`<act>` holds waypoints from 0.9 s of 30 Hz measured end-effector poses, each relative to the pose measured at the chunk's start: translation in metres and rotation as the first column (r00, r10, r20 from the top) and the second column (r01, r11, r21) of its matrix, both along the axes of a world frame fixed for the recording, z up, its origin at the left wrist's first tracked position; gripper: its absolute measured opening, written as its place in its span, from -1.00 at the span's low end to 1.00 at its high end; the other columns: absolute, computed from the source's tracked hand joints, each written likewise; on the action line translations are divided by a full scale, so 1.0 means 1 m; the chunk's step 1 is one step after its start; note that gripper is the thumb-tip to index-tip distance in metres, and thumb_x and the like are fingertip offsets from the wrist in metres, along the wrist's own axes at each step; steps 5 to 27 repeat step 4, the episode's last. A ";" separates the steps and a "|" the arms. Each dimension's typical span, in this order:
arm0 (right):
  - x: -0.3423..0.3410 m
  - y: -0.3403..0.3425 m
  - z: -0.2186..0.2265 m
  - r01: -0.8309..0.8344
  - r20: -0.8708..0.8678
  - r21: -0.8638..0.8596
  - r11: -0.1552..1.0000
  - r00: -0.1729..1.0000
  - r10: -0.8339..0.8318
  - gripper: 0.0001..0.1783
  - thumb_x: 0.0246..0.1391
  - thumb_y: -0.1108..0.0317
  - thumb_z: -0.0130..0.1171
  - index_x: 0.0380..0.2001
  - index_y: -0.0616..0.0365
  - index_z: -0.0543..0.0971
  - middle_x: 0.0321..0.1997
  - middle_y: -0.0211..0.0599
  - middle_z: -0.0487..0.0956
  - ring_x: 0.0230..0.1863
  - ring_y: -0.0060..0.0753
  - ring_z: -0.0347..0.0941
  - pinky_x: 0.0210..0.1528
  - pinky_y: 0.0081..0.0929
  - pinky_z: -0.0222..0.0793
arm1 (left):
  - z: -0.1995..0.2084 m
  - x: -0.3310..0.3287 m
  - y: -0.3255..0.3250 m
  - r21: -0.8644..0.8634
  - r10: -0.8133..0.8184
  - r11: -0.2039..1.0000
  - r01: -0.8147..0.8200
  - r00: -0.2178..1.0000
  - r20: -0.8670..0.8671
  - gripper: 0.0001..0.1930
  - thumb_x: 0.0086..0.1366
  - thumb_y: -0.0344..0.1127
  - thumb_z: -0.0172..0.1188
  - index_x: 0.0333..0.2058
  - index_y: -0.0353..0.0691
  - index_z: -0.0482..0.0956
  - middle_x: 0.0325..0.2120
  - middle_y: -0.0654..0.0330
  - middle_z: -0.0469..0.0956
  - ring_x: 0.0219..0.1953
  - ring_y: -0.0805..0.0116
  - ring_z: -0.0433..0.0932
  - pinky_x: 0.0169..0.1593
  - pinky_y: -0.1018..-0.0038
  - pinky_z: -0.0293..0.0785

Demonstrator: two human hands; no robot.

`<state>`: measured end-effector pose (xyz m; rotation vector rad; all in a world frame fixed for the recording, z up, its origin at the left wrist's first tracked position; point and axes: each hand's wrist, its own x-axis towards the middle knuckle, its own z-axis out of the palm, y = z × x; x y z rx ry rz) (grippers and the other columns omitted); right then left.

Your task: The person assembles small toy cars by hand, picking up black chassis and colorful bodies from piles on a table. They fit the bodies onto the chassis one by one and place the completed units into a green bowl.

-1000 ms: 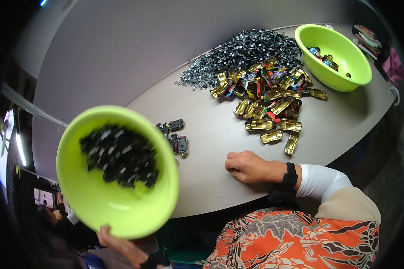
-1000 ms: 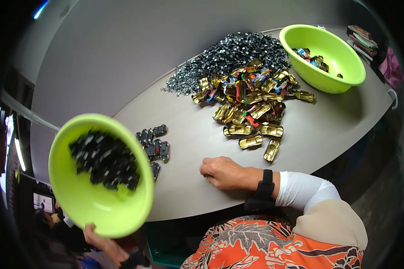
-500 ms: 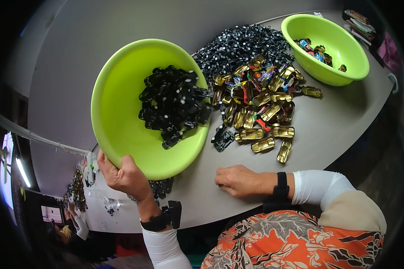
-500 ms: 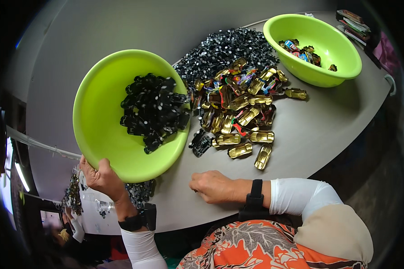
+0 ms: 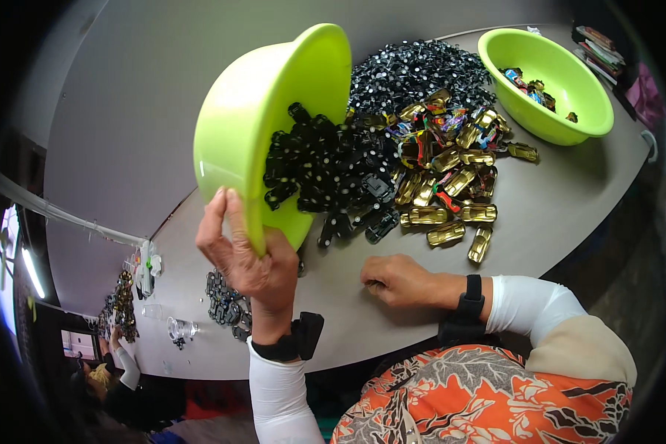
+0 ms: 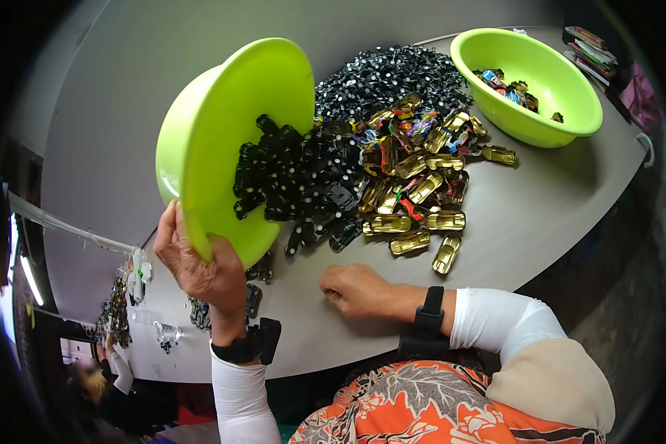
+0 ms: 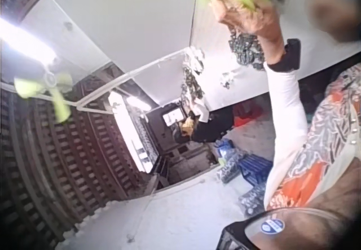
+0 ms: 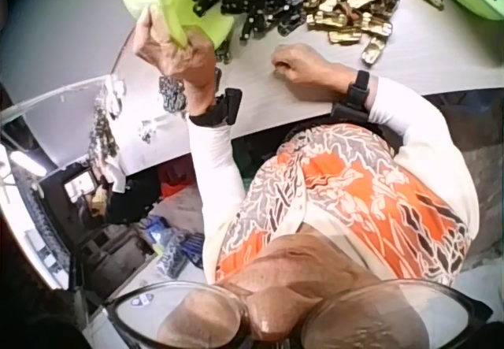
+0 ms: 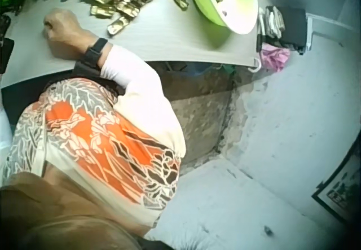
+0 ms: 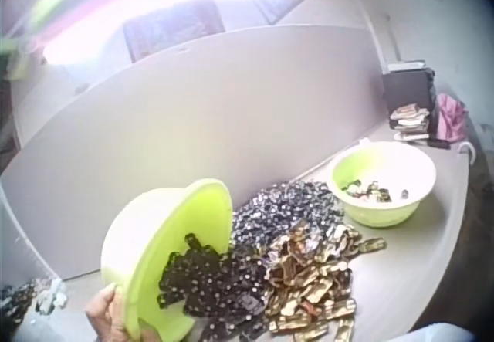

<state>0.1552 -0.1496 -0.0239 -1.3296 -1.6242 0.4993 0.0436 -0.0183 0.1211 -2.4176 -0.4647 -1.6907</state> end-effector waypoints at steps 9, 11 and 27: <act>-0.001 0.001 0.005 -0.003 0.007 -0.050 0.999 1.000 0.003 -0.90 -0.16 0.50 0.10 -0.46 0.17 0.48 -0.43 -0.19 0.48 -0.40 -0.03 0.44 -0.41 -0.24 0.35 | 0.003 -0.003 0.002 0.060 0.025 0.998 -0.022 0.998 -0.049 -0.54 0.06 -0.69 0.06 0.00 -0.36 0.45 -0.04 0.01 0.31 -0.01 0.12 0.40 0.06 0.27 0.38; -0.001 0.001 0.005 -0.003 0.007 -0.050 0.999 1.000 0.003 -0.90 -0.16 0.50 0.10 -0.46 0.17 0.48 -0.43 -0.19 0.48 -0.40 -0.03 0.44 -0.41 -0.24 0.35 | 0.003 -0.003 0.002 0.060 0.025 0.998 -0.022 0.998 -0.049 -0.54 0.06 -0.69 0.06 0.00 -0.36 0.45 -0.04 0.01 0.31 -0.01 0.12 0.40 0.06 0.27 0.38; -0.001 0.001 0.005 -0.003 0.007 -0.050 0.999 1.000 0.003 -0.90 -0.16 0.50 0.10 -0.46 0.17 0.48 -0.43 -0.19 0.48 -0.40 -0.03 0.44 -0.41 -0.24 0.35 | 0.003 -0.003 0.002 0.060 0.025 0.998 -0.022 0.998 -0.049 -0.54 0.06 -0.69 0.06 0.00 -0.36 0.45 -0.04 0.01 0.31 -0.01 0.12 0.40 0.06 0.27 0.38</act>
